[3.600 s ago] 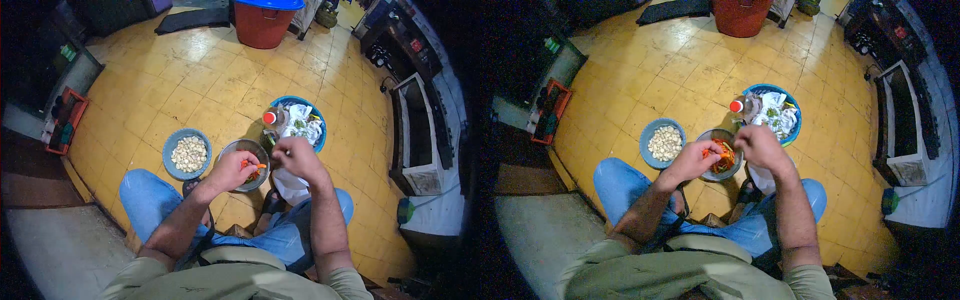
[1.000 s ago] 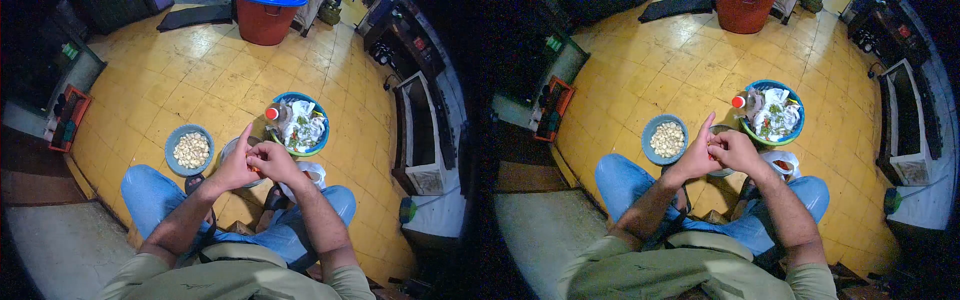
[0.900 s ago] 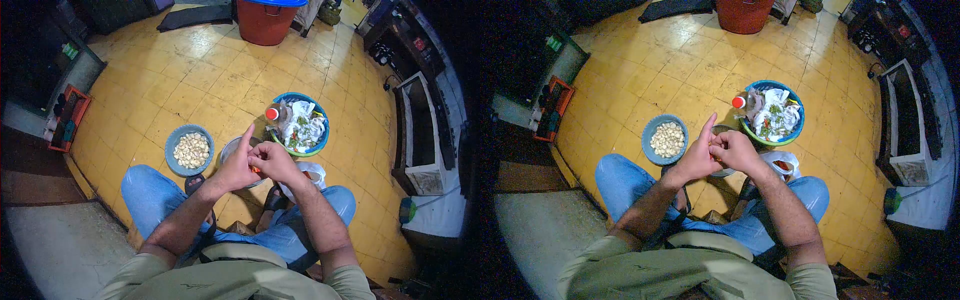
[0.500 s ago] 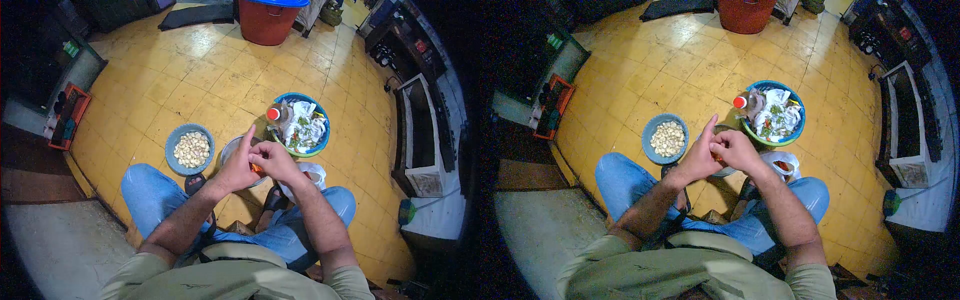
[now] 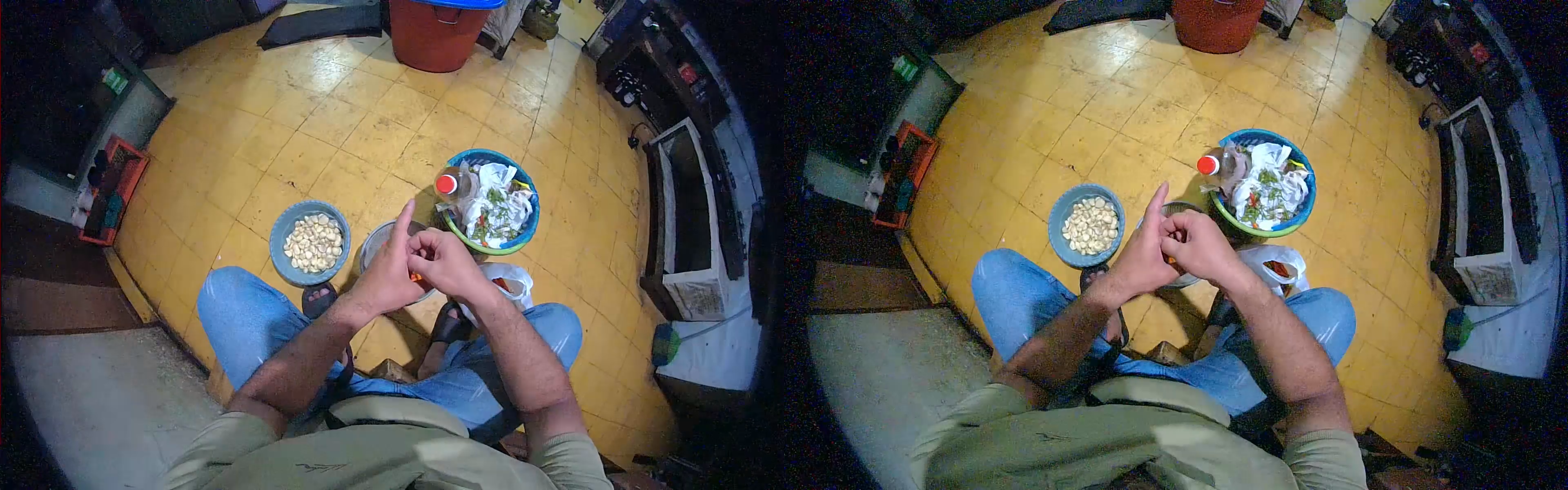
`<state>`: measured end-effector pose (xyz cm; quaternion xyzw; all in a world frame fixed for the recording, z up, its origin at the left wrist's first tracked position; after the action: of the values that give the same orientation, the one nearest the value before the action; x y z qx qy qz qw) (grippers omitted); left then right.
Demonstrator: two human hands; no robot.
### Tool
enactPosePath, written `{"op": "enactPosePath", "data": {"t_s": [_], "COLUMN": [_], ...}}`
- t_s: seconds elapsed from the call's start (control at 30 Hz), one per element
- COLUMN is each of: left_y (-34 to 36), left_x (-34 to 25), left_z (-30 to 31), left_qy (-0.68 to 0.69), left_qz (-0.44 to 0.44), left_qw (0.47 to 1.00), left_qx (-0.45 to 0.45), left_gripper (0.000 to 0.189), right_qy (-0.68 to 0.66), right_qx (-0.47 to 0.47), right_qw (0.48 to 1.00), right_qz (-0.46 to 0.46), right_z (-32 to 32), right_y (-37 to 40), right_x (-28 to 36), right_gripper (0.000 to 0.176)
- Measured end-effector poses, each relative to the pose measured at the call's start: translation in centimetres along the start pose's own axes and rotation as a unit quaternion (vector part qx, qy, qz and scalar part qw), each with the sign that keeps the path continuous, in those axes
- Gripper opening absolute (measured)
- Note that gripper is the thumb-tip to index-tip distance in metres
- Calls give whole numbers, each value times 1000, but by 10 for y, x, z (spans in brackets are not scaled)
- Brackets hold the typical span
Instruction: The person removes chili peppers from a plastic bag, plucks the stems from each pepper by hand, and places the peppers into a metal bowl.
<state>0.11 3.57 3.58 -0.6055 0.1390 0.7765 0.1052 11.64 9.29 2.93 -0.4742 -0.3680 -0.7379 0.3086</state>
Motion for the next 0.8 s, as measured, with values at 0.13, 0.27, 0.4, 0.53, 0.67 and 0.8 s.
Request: {"op": "enactPosePath", "data": {"t_s": [0.13,0.27,0.4,0.53,0.67,0.8], "left_y": [-2,-1,-2,-3,-3,-3], "left_x": [4,1,20,23,24,27], "left_z": [1,1,-1,3,6,5], "left_qy": [-32,-51,-13,51,40,50], "left_qz": [-25,-20,-32,-46,-39,-53], "left_qw": [999,998,998,996,991,985], "left_qx": [-19,-41,-53,-62,-120,-157], "left_gripper": [112,110,80,43,19,15], "right_qy": [-2,-69,-211,-237,-243,-249], "right_qx": [6,5,-83,-112,-94,-102], "right_qw": [1000,997,974,965,965,963], "right_qz": [-5,-25,-7,-5,36,37], "right_z": [6,14,33,47,41,37], "right_y": [-2,0,7,10,11,12], "right_x": [2,-1,9,1,3,9], "right_gripper": [11,10,12,9,10,7]}}
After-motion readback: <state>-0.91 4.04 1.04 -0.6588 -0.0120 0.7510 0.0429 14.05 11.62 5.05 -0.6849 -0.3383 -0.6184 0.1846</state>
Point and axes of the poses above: each hand's wrist, its own y-axis away from the middle knuckle, its own z-axis out of the back of the hand, x = y × z, the point moved 3 cm from there along -y, towards the middle knuckle, and after that the axes turned 15 degrees about x, right-handed, at the moved point
